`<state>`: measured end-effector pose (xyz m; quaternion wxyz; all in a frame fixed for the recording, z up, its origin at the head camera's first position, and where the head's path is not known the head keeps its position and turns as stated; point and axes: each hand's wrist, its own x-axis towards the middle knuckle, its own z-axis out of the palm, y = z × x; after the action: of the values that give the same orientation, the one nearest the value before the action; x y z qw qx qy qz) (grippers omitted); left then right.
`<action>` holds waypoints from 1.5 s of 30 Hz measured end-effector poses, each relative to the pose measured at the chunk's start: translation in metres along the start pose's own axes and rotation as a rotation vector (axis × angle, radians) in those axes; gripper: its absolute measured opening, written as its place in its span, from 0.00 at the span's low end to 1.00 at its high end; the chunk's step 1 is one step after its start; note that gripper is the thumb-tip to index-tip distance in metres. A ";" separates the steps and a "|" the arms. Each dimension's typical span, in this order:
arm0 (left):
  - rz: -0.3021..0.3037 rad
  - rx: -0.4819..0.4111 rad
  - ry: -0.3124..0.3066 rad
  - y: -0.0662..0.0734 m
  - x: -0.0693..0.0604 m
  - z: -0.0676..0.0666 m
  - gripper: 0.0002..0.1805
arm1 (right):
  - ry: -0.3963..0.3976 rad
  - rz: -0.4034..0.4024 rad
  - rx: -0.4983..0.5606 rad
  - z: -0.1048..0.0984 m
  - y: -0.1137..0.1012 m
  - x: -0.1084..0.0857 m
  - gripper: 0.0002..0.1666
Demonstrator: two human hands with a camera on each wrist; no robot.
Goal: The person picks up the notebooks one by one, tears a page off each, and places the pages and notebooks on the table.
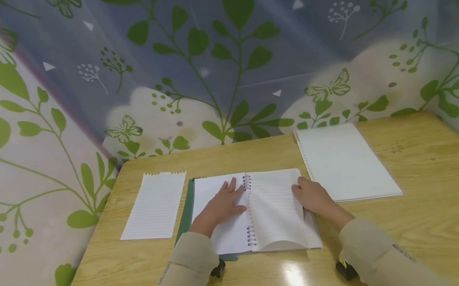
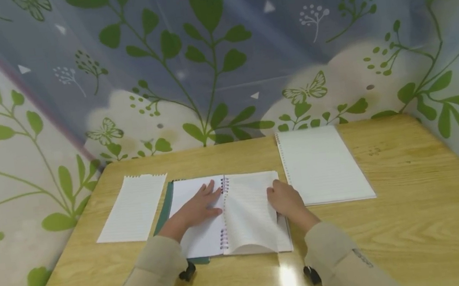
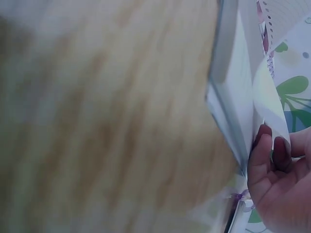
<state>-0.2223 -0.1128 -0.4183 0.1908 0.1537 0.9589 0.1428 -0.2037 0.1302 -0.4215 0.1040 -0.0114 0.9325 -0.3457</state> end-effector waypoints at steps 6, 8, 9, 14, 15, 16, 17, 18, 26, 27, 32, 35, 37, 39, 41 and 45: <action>0.009 0.009 0.004 0.000 -0.001 0.000 0.35 | 0.016 -0.010 0.038 0.003 0.003 -0.003 0.15; 0.009 0.005 0.005 0.000 -0.001 0.001 0.35 | 0.022 -0.012 0.041 0.004 0.005 -0.003 0.15; 0.008 0.002 0.004 0.000 -0.001 0.002 0.35 | 0.020 -0.010 0.043 0.004 0.005 -0.003 0.15; 0.008 -0.009 -0.002 0.000 -0.002 0.004 0.35 | -0.005 0.007 0.067 0.004 0.007 -0.007 0.15; 0.011 -0.012 -0.002 0.000 -0.002 0.004 0.35 | -0.007 0.012 0.072 0.003 0.007 -0.008 0.15; 0.012 -0.015 -0.002 0.000 -0.002 0.003 0.35 | -0.008 0.017 0.079 0.003 0.007 -0.009 0.15; 0.011 -0.011 -0.001 -0.001 -0.002 0.004 0.35 | -0.011 0.023 0.089 0.002 0.007 -0.010 0.15; 0.009 -0.002 -0.001 -0.002 -0.002 0.003 0.35 | -0.018 0.025 0.098 0.002 0.007 -0.010 0.15; -0.010 0.004 0.000 -0.004 -0.003 0.002 0.34 | -0.013 0.036 0.166 0.000 0.009 -0.012 0.23; -0.006 0.000 0.001 -0.004 -0.003 0.002 0.34 | -0.012 0.044 0.182 -0.001 0.009 -0.013 0.26; -0.005 -0.011 -0.003 -0.003 -0.003 0.003 0.34 | -0.080 0.110 0.332 -0.005 0.012 -0.021 0.44; -0.004 -0.003 -0.003 -0.002 -0.003 0.003 0.34 | -0.112 0.149 0.384 -0.007 0.011 -0.028 0.43; -0.007 0.001 -0.003 -0.001 -0.003 0.003 0.34 | -0.122 0.159 0.394 -0.008 0.011 -0.034 0.36; -0.008 0.003 -0.006 0.000 -0.002 0.002 0.34 | -0.133 0.158 0.402 -0.008 0.012 -0.040 0.31; -0.004 0.001 -0.006 0.001 -0.002 0.001 0.34 | -0.140 0.148 0.398 -0.007 0.013 -0.046 0.26; -0.006 0.003 -0.010 0.003 -0.002 -0.001 0.34 | -0.115 0.094 0.340 -0.004 0.015 -0.058 0.24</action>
<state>-0.2205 -0.1106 -0.4160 0.1957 0.1519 0.9586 0.1402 -0.1466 0.1493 -0.4173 0.1734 0.0301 0.8527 -0.4919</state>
